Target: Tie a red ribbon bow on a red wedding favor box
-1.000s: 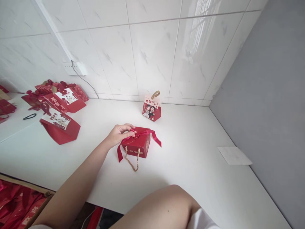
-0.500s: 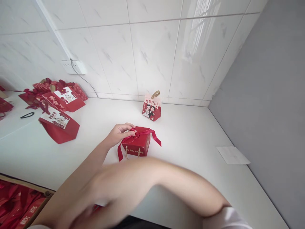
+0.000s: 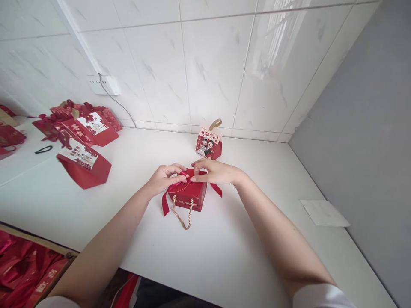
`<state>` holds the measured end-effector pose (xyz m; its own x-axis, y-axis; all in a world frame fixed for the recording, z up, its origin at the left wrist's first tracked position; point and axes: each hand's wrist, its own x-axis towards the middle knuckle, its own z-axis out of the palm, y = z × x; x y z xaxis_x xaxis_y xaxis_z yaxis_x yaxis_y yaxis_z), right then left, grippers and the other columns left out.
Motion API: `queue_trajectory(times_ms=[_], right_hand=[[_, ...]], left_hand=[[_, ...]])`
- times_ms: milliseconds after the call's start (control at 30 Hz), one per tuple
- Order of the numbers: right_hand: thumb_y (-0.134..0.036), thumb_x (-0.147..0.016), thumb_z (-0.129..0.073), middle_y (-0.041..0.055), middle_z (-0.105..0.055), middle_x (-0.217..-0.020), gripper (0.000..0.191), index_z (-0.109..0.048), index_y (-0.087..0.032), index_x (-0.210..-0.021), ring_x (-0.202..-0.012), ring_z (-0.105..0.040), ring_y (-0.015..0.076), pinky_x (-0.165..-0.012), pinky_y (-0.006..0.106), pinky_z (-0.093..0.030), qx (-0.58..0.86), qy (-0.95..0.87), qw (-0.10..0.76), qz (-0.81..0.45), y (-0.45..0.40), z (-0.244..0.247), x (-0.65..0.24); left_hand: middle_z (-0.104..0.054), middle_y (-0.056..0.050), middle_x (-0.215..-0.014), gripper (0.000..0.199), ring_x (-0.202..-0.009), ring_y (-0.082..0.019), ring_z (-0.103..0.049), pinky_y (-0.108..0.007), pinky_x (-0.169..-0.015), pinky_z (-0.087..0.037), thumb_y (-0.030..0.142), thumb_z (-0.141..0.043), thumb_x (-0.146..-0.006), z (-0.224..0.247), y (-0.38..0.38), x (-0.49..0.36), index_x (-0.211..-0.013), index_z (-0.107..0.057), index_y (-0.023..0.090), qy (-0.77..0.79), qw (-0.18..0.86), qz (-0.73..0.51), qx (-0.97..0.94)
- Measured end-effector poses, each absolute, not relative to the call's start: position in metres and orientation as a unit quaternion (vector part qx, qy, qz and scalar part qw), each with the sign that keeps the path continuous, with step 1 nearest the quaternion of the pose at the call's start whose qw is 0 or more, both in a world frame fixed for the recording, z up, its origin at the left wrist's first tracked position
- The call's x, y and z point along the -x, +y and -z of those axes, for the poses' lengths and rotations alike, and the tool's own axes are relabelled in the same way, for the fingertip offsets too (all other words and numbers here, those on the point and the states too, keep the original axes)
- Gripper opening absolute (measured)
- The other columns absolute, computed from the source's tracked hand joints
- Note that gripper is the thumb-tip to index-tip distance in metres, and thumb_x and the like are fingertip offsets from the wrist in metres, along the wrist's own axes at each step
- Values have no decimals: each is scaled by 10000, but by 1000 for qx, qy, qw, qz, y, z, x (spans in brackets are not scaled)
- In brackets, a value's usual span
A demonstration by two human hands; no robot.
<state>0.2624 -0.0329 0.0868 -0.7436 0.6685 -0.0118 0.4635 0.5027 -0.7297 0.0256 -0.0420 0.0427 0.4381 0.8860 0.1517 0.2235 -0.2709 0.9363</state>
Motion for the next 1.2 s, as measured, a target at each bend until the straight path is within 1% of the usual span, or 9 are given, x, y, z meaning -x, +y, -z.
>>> queue_trajectory(times_ms=[100,233,333,433,600,767,900,1100,1200], right_hand=[[-401,-899,-569,86,-539,-1275,214,-617,-199,-848,-1209,-486,249,-998,378,-366,303,-865,175,-359,-37,-90,-260],[-397,-906,-543,53,-612,-916,232,-568,-194,-797,-816,-565,174,-760,315,-445,324,-859,241,-315,-44,-97,-258],[-482,-890,-540,13,-598,-724,296,-528,-197,-812,-609,-516,135,-544,259,-400,378,-809,192,-407,-47,-99,-257],[-561,-864,-538,8,-605,-660,376,-514,-193,-788,-521,-474,114,-480,250,-364,416,-766,146,-468,-47,-98,-257],[-572,-831,-574,-6,-574,-600,396,-536,-194,-720,-561,-488,131,-523,259,-360,428,-785,129,-429,-45,-93,-256],[-430,-876,-541,-14,-549,-671,258,-566,-198,-765,-596,-458,128,-532,254,-336,396,-826,159,-369,-45,-92,-255],[-358,-904,-505,-39,-477,-632,203,-530,-203,-775,-564,-400,117,-532,246,-309,350,-851,162,-356,-42,-91,-258],[-364,-916,-499,-43,-451,-641,208,-510,-206,-780,-574,-373,116,-556,244,-298,302,-867,168,-358,-34,-86,-262],[-375,-909,-511,-40,-465,-639,207,-522,-209,-786,-577,-394,120,-555,245,-312,316,-856,155,-377,-34,-87,-263]], left_hand=[[-672,-81,-1020,208,-945,-193,-637,-306,-854,-499,375,-729,-750,-40,-41,-27,-774,-753,170,375,456,-386,-708],[-692,-73,-926,191,-875,-183,-652,-314,-841,-502,355,-731,-754,-37,-42,-28,-803,-753,171,366,443,-422,-701],[-685,-73,-921,198,-865,-180,-649,-304,-818,-507,364,-731,-751,-37,-42,-29,-798,-754,173,375,430,-419,-706],[-676,-72,-935,203,-884,-181,-644,-299,-822,-506,375,-728,-752,-37,-43,-29,-785,-752,176,376,425,-412,-713],[-669,-61,-924,181,-872,-170,-638,-291,-818,-498,357,-731,-752,-36,-43,-29,-780,-750,180,373,429,-409,-714],[-666,-53,-902,161,-866,-165,-631,-291,-820,-490,340,-742,-741,-36,-43,-30,-778,-750,184,376,428,-423,-705],[-667,-47,-890,143,-869,-159,-619,-297,-852,-467,333,-737,-743,-38,-40,-27,-753,-753,191,369,431,-428,-703],[-659,-61,-927,161,-871,-161,-604,-292,-814,-478,346,-738,-737,-36,-34,-18,-726,-748,186,350,506,-411,-672],[-651,-79,-982,154,-971,-188,-594,-288,-830,-480,336,-753,-719,-34,-34,-16,-740,-760,184,355,516,-404,-667]])
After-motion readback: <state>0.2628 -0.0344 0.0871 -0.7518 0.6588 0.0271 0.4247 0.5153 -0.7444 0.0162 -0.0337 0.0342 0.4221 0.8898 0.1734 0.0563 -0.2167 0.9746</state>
